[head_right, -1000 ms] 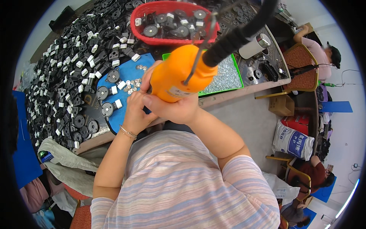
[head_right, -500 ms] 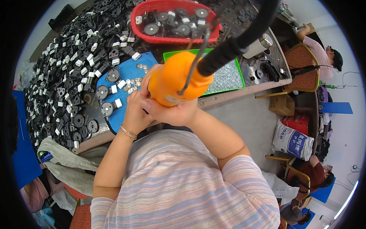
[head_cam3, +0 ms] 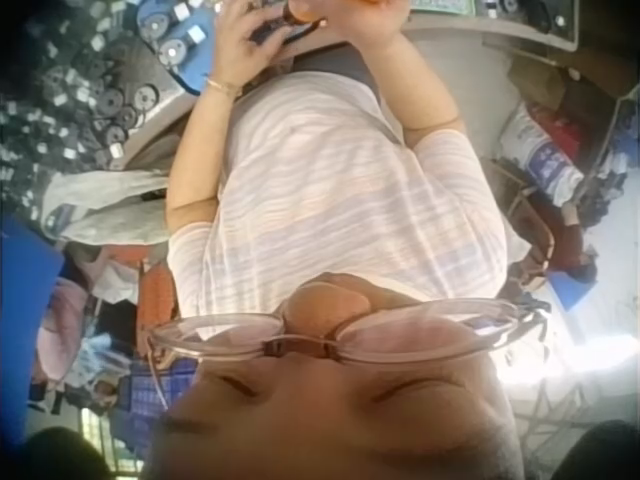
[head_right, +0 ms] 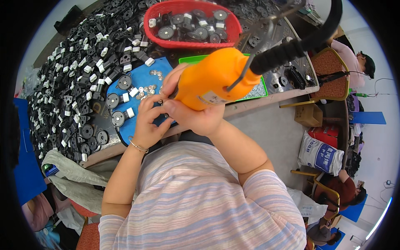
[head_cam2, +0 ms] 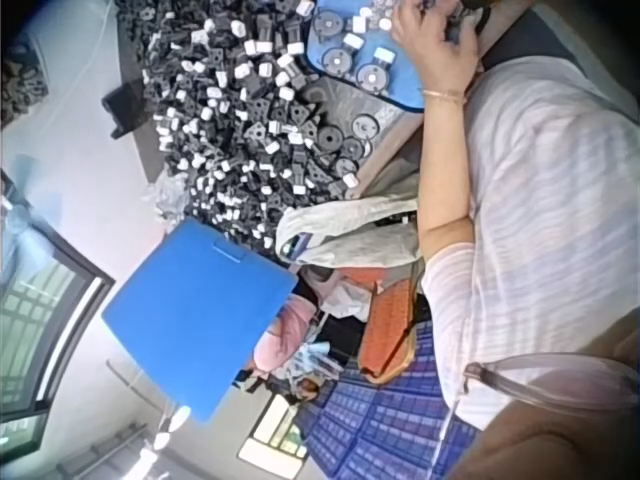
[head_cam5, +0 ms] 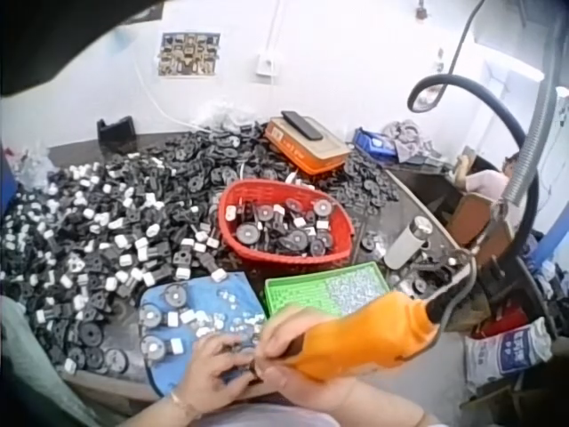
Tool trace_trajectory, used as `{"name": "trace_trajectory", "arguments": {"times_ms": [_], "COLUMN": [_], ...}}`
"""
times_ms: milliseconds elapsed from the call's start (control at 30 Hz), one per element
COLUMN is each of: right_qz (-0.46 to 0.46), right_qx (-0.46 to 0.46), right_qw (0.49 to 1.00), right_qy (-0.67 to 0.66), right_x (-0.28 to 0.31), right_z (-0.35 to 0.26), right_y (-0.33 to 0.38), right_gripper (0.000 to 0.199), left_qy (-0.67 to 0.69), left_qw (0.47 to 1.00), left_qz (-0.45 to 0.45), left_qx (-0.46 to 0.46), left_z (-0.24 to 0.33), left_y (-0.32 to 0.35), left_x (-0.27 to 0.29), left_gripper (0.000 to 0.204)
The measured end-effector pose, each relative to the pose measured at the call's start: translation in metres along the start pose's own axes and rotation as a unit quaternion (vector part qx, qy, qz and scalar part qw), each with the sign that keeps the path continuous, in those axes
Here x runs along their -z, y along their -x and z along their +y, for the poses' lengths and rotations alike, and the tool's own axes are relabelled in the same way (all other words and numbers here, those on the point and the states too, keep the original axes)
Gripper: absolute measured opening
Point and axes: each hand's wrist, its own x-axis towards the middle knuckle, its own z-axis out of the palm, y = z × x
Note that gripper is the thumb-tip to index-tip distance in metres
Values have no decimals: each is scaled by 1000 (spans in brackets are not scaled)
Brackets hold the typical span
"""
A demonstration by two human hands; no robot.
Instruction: Assembling small mechanical components using an electric screwdriver at a factory workbench.
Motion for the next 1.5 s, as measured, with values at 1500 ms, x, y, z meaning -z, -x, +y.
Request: {"name": "trace_trajectory", "arguments": {"times_ms": [1500], "right_qz": [64], "right_qx": [-13], "right_qw": [995], "right_qy": [-71], "right_x": [-8], "right_z": [-11], "right_y": [1], "right_gripper": [23], "left_qy": [-50], "left_qw": [998], "left_qz": [40], "left_qx": [-24], "left_z": [1], "left_y": [5], "left_x": [-1], "left_gripper": [28]}}
